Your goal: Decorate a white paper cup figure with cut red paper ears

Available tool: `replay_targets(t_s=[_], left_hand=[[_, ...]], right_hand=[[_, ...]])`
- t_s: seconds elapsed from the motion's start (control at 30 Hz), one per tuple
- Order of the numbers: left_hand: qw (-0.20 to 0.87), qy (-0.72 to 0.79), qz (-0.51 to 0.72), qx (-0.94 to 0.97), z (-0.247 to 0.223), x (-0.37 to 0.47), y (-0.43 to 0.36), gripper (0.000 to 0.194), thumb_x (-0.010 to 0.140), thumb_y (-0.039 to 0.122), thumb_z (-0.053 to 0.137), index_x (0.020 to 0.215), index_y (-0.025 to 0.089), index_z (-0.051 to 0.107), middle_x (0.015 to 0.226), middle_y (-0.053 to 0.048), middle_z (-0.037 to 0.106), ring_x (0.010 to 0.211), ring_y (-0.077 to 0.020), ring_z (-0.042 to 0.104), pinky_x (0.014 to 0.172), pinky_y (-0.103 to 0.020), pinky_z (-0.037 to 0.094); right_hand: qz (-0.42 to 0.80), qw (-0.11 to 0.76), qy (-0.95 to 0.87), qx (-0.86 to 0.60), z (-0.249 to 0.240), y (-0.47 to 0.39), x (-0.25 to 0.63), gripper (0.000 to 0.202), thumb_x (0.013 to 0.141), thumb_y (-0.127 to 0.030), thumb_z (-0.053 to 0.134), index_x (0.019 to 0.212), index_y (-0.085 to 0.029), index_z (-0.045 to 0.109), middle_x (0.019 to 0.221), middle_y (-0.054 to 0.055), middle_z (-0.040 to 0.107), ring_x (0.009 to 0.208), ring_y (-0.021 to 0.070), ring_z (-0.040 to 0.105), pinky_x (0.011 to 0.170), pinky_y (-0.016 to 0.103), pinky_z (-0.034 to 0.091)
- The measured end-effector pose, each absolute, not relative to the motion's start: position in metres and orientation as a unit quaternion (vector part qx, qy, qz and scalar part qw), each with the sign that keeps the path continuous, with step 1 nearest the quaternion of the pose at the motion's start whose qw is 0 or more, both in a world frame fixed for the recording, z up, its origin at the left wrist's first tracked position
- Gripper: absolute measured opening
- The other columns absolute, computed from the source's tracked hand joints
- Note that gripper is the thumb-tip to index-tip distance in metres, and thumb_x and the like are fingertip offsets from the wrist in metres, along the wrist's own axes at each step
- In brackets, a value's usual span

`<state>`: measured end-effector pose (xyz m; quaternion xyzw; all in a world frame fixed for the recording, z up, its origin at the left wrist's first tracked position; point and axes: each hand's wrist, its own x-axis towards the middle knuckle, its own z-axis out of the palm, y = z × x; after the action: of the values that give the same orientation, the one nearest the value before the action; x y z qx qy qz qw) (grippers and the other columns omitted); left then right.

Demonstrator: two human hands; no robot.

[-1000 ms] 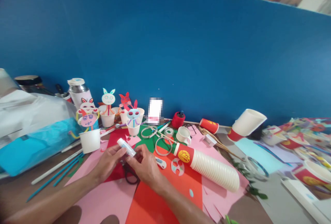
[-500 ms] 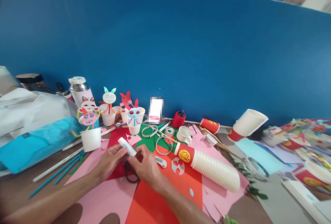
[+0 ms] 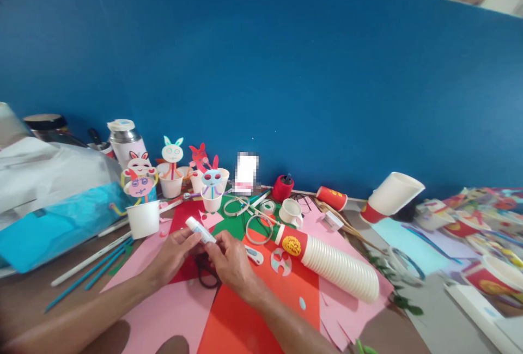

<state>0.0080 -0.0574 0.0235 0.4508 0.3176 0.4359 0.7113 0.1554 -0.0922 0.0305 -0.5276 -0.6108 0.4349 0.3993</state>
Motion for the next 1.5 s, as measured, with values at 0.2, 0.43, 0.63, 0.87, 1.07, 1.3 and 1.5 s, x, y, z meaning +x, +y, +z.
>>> replay_targets(t_s=[0.2, 0.43, 0.63, 0.87, 1.07, 1.3, 1.5], left_hand=[[0.686, 0.341, 0.436, 0.471, 0.019, 0.006, -0.056, 0.024, 0.074, 0.035, 0.059, 0.080, 0.012, 0.063, 0.067, -0.004, 0.063, 0.060, -0.0145, 0.058, 0.061, -0.028, 0.045], [0.684, 0.349, 0.435, 0.470, 0.014, 0.006, -0.055, 0.025, 0.074, 0.036, 0.058, 0.082, 0.012, 0.063, 0.068, -0.004, 0.063, 0.062, -0.0150, 0.058, 0.063, -0.028, 0.045], [0.670, 0.365, 0.436, 0.478, 0.015, 0.005, -0.056, 0.025, 0.073, 0.036, 0.059, 0.079, 0.012, 0.064, 0.066, -0.004, 0.062, 0.060, -0.0136, 0.056, 0.061, -0.026, 0.043], [0.689, 0.346, 0.435, 0.466, 0.019, 0.007, -0.057, 0.025, 0.074, 0.036, 0.058, 0.080, 0.012, 0.062, 0.064, -0.004, 0.062, 0.058, -0.0150, 0.057, 0.060, -0.029, 0.045], [0.702, 0.331, 0.431, 0.460, 0.017, 0.006, -0.057, 0.023, 0.076, 0.034, 0.057, 0.079, 0.012, 0.061, 0.066, -0.004, 0.062, 0.057, -0.0139, 0.057, 0.059, -0.028, 0.045], [0.687, 0.348, 0.434, 0.466, 0.014, 0.005, -0.055, 0.022, 0.075, 0.034, 0.058, 0.080, 0.013, 0.062, 0.068, -0.003, 0.063, 0.061, -0.0128, 0.056, 0.062, -0.026, 0.044], [0.683, 0.359, 0.432, 0.467, 0.017, 0.006, -0.057, 0.026, 0.073, 0.038, 0.059, 0.077, 0.012, 0.062, 0.065, -0.004, 0.062, 0.057, -0.0132, 0.055, 0.058, -0.026, 0.043]], right_hand=[[0.496, 0.383, -0.598, -0.499, 0.027, -0.091, 0.156, 0.042, 0.087, -0.052, 0.029, 0.079, -0.016, 0.050, 0.058, -0.002, 0.053, 0.047, 0.0080, 0.050, 0.044, 0.018, 0.037], [0.431, 0.400, -0.615, -0.526, 0.031, -0.092, 0.154, 0.029, 0.086, -0.045, 0.041, 0.077, -0.018, 0.048, 0.061, -0.002, 0.055, 0.052, 0.0090, 0.052, 0.047, 0.018, 0.038], [0.462, 0.387, -0.607, -0.518, 0.029, -0.092, 0.155, 0.039, 0.088, -0.048, 0.031, 0.077, -0.017, 0.051, 0.060, -0.001, 0.054, 0.050, 0.0085, 0.051, 0.046, 0.018, 0.037], [0.458, 0.400, -0.603, -0.516, 0.029, -0.092, 0.153, 0.031, 0.085, -0.044, 0.041, 0.076, -0.017, 0.050, 0.060, -0.001, 0.055, 0.052, 0.0093, 0.052, 0.047, 0.019, 0.038], [0.484, 0.389, -0.602, -0.503, 0.030, -0.092, 0.154, 0.037, 0.087, -0.048, 0.035, 0.079, -0.016, 0.052, 0.059, -0.001, 0.054, 0.049, 0.0085, 0.051, 0.046, 0.018, 0.038], [0.463, 0.409, -0.592, -0.517, 0.027, -0.090, 0.154, 0.034, 0.085, -0.047, 0.039, 0.075, -0.017, 0.050, 0.059, -0.002, 0.055, 0.050, 0.0085, 0.051, 0.045, 0.018, 0.038], [0.488, 0.405, -0.587, -0.502, 0.027, -0.092, 0.155, 0.038, 0.086, -0.050, 0.036, 0.077, -0.016, 0.051, 0.059, -0.002, 0.054, 0.049, 0.0083, 0.051, 0.045, 0.018, 0.038]])
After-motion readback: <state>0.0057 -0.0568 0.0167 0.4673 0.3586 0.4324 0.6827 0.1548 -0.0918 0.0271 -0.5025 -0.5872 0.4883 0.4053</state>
